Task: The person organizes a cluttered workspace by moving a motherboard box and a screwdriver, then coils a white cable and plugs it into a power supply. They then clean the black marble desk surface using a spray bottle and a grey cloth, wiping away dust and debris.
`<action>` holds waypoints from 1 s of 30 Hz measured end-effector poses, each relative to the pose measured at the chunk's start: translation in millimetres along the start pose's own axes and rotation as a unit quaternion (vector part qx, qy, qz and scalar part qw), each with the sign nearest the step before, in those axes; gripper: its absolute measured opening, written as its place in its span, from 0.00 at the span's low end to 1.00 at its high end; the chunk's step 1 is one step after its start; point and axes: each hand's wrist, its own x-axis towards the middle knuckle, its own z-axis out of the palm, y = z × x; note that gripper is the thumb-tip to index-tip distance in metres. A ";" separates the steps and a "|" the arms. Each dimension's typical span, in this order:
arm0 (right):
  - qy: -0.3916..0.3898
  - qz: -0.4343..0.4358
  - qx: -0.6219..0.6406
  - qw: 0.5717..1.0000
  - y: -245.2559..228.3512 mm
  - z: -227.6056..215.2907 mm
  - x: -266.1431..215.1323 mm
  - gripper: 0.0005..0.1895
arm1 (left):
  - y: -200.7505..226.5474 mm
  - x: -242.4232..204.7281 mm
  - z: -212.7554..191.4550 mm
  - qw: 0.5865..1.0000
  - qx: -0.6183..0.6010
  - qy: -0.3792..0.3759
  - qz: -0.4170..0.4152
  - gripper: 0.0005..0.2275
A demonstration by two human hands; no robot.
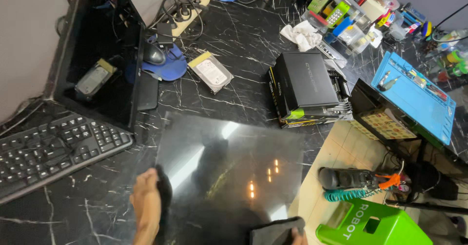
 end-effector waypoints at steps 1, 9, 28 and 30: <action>0.085 0.027 -0.013 0.996 -51.5 12.3 25.8 0.10 | -9.2 6.1 -1.2 0.984 -0.178 0.010 0.013 0.22; -0.159 0.577 0.362 0.715 36.4 20.7 156.7 0.20 | 68.5 -53.0 -63.3 0.842 -0.520 -0.075 0.124 0.20; -0.532 0.533 0.197 0.627 6.7 -29.1 227.9 0.20 | 10.2 -91.6 -71.3 0.808 -0.444 -0.358 -0.147 0.29; -0.561 0.468 0.187 0.656 48.2 -21.1 209.9 0.11 | -1.5 -93.4 -64.5 0.800 -0.429 -0.387 -0.159 0.31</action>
